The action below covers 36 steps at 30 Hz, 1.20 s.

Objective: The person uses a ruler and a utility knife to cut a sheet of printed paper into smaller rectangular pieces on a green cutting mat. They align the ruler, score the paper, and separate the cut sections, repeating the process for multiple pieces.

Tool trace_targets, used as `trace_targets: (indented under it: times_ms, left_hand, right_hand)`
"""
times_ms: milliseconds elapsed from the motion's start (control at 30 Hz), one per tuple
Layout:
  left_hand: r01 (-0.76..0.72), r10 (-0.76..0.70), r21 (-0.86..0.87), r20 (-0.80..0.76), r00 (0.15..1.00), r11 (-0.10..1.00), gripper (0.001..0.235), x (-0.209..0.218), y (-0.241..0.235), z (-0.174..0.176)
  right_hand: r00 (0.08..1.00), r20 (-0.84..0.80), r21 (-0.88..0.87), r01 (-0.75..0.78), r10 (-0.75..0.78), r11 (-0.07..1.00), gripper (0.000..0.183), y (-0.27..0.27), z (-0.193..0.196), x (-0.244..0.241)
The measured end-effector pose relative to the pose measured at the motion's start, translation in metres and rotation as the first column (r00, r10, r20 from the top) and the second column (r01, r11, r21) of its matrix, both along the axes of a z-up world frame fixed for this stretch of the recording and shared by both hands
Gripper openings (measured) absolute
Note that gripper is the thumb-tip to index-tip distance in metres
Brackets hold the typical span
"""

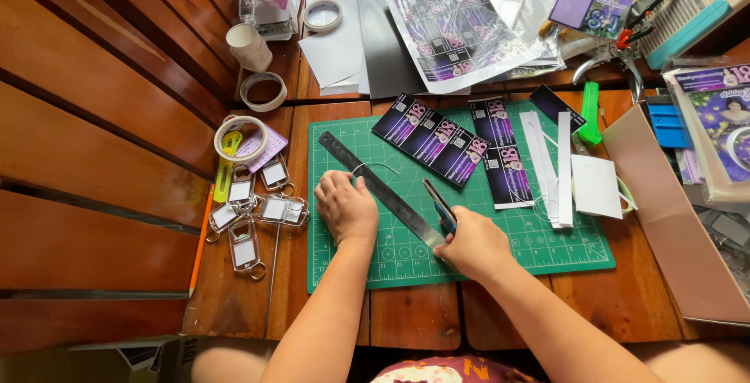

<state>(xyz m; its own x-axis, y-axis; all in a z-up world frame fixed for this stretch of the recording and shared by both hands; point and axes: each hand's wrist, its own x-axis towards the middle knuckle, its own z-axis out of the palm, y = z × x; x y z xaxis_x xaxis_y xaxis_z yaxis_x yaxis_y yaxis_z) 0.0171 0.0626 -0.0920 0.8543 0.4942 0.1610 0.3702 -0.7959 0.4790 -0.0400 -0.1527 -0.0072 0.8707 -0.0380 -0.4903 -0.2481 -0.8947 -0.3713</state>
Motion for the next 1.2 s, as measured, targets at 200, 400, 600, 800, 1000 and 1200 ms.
trace_targets:
  times_ms: [200,400,600,800,1000,1200]
  left_hand:
    - [0.006,-0.005,-0.016,0.043,0.999,1.0,0.013,-0.002,0.0,0.009]
    - [0.156,-0.154,-0.001,0.131,0.979,0.988,0.011,-0.004,-0.003,-0.005]
    - [0.445,-0.354,-0.143,0.415,0.838,0.884,0.014,-0.017,-0.035,0.038]
    - [0.498,-0.363,-0.331,0.392,0.845,0.802,0.025,0.02,-0.05,0.061]
    - [0.317,-0.336,-0.187,-0.081,0.938,0.93,0.061,0.117,-0.043,0.059]
    - [0.278,-0.272,-0.063,-0.493,0.826,0.959,0.101,0.157,-0.049,0.08]
  right_hand:
    - [0.998,0.004,0.03,-0.069,0.069,0.997,0.027,0.003,0.01,-0.001]
    - [0.999,0.05,0.173,0.011,-0.02,0.985,0.017,-0.012,0.023,-0.017]
    - [0.987,0.057,0.314,0.122,-0.147,0.942,0.017,-0.045,0.033,-0.052]
    - [0.845,-0.246,0.729,0.485,-0.476,0.484,0.016,-0.118,0.003,-0.077]
    - [0.737,-0.455,0.796,0.588,-0.5,0.144,0.044,-0.152,-0.004,-0.089]
    - [0.762,-0.447,0.845,0.532,-0.469,0.06,0.048,-0.154,-0.004,-0.087]
